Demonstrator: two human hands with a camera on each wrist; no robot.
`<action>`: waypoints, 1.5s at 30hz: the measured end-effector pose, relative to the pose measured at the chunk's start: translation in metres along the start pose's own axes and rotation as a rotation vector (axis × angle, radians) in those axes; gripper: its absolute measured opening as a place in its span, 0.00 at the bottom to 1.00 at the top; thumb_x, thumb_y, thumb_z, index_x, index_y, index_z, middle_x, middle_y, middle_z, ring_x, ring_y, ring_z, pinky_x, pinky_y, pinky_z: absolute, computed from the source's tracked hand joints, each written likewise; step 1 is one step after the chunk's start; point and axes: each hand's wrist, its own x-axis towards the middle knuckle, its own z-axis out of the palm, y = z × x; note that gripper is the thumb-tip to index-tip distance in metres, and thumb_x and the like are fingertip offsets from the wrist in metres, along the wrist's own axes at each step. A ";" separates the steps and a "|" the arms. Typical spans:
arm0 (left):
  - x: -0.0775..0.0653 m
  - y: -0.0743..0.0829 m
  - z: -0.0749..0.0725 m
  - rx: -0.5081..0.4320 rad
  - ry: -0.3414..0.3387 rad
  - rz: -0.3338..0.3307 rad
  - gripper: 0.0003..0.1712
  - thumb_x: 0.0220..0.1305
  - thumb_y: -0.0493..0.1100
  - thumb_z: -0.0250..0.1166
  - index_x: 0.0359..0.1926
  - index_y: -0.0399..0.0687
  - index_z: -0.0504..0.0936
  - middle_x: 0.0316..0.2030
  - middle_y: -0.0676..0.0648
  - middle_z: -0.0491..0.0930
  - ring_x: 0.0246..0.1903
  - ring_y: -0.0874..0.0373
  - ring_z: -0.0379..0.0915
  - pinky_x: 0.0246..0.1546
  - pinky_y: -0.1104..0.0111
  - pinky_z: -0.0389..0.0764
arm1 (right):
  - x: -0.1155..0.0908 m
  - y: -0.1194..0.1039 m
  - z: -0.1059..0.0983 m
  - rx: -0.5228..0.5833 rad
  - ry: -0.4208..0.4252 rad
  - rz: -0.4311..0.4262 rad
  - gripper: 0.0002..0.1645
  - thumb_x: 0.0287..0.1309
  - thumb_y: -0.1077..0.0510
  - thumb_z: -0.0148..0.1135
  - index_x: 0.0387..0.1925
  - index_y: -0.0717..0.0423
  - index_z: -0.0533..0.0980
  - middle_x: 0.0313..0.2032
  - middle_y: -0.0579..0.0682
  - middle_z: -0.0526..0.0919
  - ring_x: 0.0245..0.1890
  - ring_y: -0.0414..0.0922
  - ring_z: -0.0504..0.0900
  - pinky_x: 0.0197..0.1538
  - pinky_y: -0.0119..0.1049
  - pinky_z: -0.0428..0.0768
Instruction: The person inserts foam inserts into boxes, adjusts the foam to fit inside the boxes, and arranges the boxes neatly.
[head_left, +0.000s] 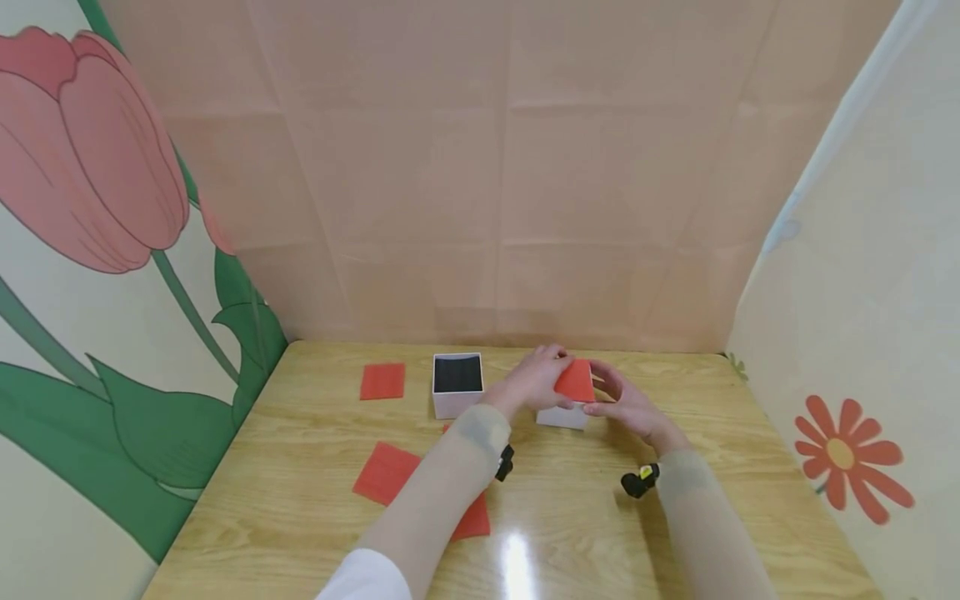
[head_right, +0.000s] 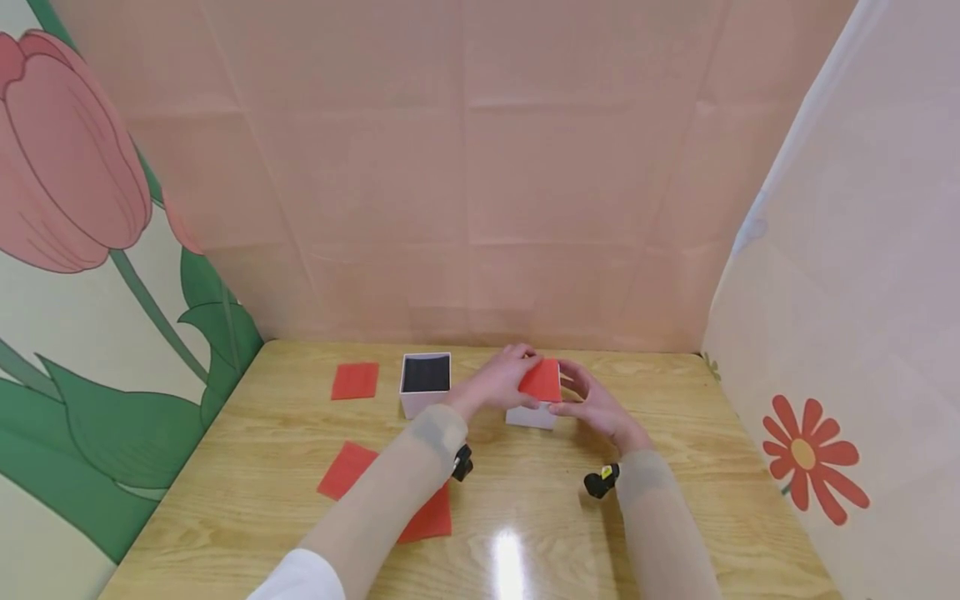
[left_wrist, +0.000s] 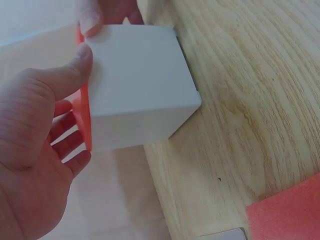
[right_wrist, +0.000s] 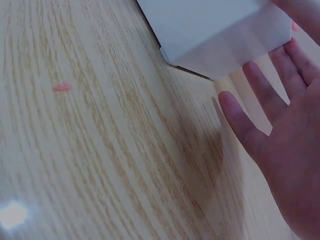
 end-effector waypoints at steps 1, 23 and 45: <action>0.000 -0.001 0.000 -0.001 -0.001 0.003 0.50 0.65 0.60 0.77 0.81 0.50 0.68 0.74 0.52 0.66 0.69 0.56 0.61 0.70 0.64 0.69 | 0.000 0.000 0.000 -0.006 0.000 -0.001 0.59 0.65 0.56 0.76 0.86 0.48 0.49 0.84 0.56 0.53 0.81 0.66 0.53 0.76 0.73 0.54; 0.000 -0.017 0.014 -0.184 -0.017 -0.001 0.53 0.66 0.60 0.77 0.83 0.48 0.64 0.81 0.47 0.60 0.78 0.54 0.56 0.75 0.62 0.66 | 0.001 0.006 -0.002 -0.002 -0.001 0.026 0.59 0.66 0.54 0.76 0.86 0.45 0.50 0.84 0.54 0.54 0.81 0.65 0.53 0.76 0.74 0.54; -0.003 -0.018 0.017 -0.229 -0.010 -0.002 0.41 0.80 0.56 0.63 0.82 0.43 0.63 0.83 0.48 0.58 0.79 0.53 0.57 0.78 0.63 0.61 | 0.000 0.006 -0.003 -0.008 0.000 0.024 0.59 0.66 0.53 0.76 0.86 0.46 0.49 0.84 0.55 0.53 0.81 0.66 0.52 0.76 0.74 0.53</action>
